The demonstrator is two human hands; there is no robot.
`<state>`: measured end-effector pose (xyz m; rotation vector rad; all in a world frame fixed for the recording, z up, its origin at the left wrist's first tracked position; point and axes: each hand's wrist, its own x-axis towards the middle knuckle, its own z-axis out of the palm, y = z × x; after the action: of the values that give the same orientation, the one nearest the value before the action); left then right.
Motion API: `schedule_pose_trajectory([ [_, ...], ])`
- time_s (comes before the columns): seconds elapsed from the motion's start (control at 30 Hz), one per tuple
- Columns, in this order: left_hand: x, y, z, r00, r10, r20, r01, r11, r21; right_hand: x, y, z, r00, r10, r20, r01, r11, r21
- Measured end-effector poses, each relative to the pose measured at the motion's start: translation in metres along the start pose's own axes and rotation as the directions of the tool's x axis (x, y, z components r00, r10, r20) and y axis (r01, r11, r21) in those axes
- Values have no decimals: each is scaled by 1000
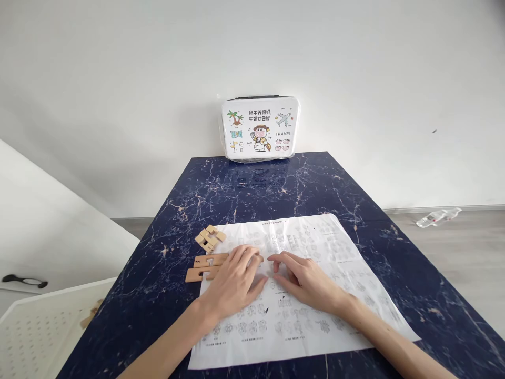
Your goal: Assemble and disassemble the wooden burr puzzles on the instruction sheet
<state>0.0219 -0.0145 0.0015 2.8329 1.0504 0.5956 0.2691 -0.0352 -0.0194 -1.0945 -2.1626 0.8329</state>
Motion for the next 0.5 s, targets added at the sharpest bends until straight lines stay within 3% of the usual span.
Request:
schedule_pose_trajectory([
  [0.27,1,-22,-14,966,178,190,-159,981,-111,-1,-1,-2,1000,6,7,-6,1000,6],
  [0.5,1,-44,-26,977,184,109,-169,977,-133,-2,1,-1,1000,-4,3,4,1000,-15],
])
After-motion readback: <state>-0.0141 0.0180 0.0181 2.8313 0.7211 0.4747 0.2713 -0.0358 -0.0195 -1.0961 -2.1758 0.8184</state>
